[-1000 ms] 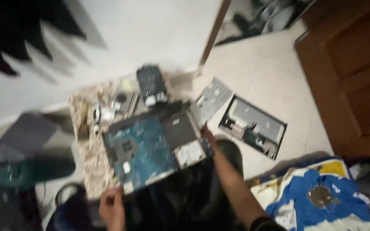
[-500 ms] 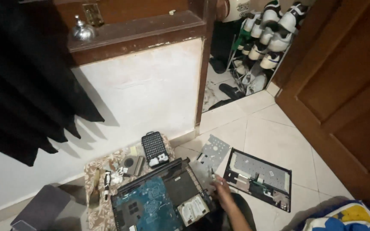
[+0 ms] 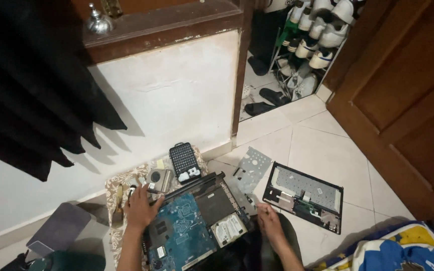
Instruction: The person is disassembling a laptop, specifically removing the cooling fan and cleaning the internal components with a brush.
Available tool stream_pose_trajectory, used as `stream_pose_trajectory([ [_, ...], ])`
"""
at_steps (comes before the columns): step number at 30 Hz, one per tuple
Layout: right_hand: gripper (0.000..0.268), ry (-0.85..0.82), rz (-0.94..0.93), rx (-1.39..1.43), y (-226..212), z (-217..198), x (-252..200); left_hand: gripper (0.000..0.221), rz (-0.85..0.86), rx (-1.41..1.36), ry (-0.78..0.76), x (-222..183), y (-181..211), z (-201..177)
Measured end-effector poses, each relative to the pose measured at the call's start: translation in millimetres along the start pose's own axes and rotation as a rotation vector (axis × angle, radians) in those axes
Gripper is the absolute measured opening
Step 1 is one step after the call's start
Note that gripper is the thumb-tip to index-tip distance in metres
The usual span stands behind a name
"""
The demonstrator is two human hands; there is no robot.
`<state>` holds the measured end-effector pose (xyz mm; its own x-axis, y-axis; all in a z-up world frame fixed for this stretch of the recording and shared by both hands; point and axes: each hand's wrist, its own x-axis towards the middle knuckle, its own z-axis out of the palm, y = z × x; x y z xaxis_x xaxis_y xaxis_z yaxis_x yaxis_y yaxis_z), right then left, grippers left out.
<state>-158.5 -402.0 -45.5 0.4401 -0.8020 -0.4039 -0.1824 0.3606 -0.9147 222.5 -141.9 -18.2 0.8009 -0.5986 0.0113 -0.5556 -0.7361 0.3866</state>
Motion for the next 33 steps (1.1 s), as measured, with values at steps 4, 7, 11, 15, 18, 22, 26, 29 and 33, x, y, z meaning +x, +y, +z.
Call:
stream_pose_trajectory([
  [4,0.019,-0.051,0.064,0.068,5.9,-6.9,-16.0,0.079,-0.121,-0.008,-0.14,15.4,10.9,-22.7],
  [7,0.023,-0.077,0.064,0.069,21.6,-12.7,-14.6,0.053,-0.088,-0.13,-0.057,36.3,-25.3,0.2],
  [11,0.023,-0.094,-0.105,0.126,59.7,-25.2,-2.3,0.045,-0.079,-0.169,0.066,44.0,-69.0,25.1],
  [15,0.025,-0.042,-0.266,-0.039,92.5,-28.1,14.5,0.033,-0.092,-0.07,-0.026,29.3,-55.7,-5.7],
  [18,0.04,-0.064,-0.088,-0.035,63.5,-13.0,-4.9,0.031,-0.009,0.019,-0.077,19.0,-36.6,-24.7],
  [22,0.045,-0.122,-0.278,-0.005,13.9,13.5,-50.4,0.06,0.115,0.163,-0.039,13.4,-2.6,-48.4],
  [26,0.044,-0.277,-0.245,-0.313,-71.3,35.2,-109.5,0.064,0.21,-0.039,-0.117,15.5,32.2,-67.2],
  [29,0.043,-0.292,-0.407,-0.593,-89.4,49.4,-113.4,0.05,0.235,-0.025,-0.133,22.1,29.2,-55.2],
  [33,0.038,-0.286,-0.553,-0.685,-58.9,59.7,-101.2,0.055,0.261,-0.031,-0.123,29.2,34.2,-54.4],
])
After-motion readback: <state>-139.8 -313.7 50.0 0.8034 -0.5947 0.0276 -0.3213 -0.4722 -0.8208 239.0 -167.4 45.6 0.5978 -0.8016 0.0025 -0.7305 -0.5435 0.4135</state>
